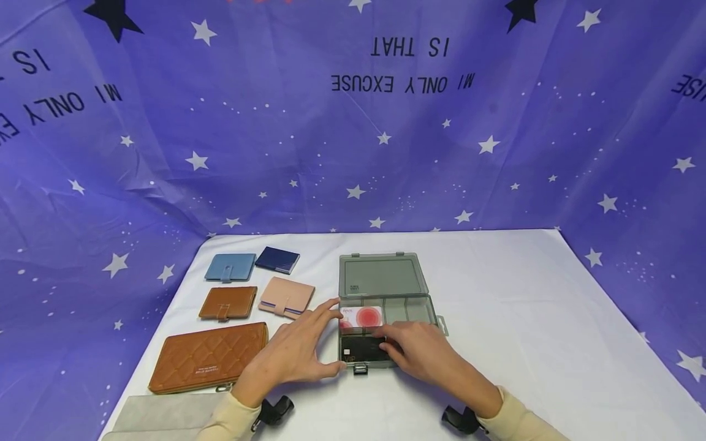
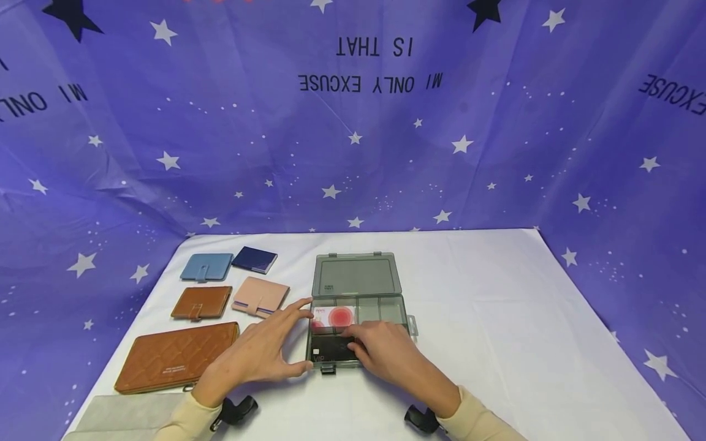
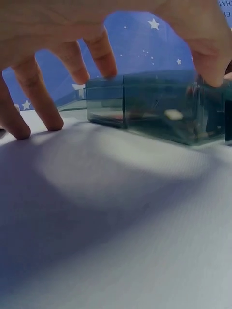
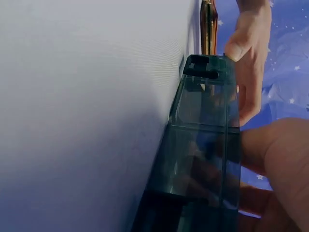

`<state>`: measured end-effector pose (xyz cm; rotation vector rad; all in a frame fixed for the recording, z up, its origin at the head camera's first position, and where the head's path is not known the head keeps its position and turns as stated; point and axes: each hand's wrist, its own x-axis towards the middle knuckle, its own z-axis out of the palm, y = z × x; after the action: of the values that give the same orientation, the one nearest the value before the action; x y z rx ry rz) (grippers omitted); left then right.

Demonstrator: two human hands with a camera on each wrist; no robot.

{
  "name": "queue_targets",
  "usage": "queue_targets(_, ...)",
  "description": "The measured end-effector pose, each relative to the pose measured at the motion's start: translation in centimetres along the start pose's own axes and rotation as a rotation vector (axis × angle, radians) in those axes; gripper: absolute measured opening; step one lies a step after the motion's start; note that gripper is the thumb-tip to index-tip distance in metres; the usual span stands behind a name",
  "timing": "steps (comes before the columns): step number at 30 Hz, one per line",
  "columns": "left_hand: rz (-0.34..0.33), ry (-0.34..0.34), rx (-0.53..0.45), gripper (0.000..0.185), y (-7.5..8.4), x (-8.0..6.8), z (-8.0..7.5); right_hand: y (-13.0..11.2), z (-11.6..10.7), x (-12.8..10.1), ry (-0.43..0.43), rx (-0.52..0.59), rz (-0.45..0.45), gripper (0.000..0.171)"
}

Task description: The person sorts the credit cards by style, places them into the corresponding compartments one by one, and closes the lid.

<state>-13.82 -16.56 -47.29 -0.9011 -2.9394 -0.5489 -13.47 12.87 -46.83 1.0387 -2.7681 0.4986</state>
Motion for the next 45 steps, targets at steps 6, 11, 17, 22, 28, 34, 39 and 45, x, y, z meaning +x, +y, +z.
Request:
queue_targets(6,0.003,-0.111,-0.152,0.085,-0.1,0.5,-1.4,0.0,-0.9,0.0,-0.082,-0.034,0.001,0.026)
queue_targets(11,-0.049,-0.184,-0.299,0.081,0.1,1.7,-3.3,2.2,-3.6,1.2,-0.069,0.106,0.064,0.029)
queue_targets(17,-0.185,-0.012,-0.389,0.073,0.6,4.5,-4.1,7.7,-4.8,2.6,0.059,0.386,0.237,0.048)
queue_targets(22,-0.312,0.079,-0.607,0.07,0.3,6.7,-1.7,11.2,-3.0,2.3,-0.016,0.614,0.449,0.071)
queue_targets(28,-0.419,0.122,-0.85,0.069,0.1,7.9,0.3,12.8,-1.5,2.3,-0.037,0.814,0.532,0.072)
queue_targets(34,-0.42,0.202,-0.943,0.072,0.5,8.4,0.9,13.1,-1.5,2.5,0.038,0.937,0.534,0.068)
queue_targets(39,-0.443,0.293,-0.957,0.066,0.9,8.3,0.6,13.3,-2.0,2.5,0.138,1.027,0.515,0.067)
queue_targets(45,-0.381,0.369,-0.945,0.061,0.9,8.0,-0.8,13.1,-3.8,2.5,0.203,1.076,0.466,0.064)
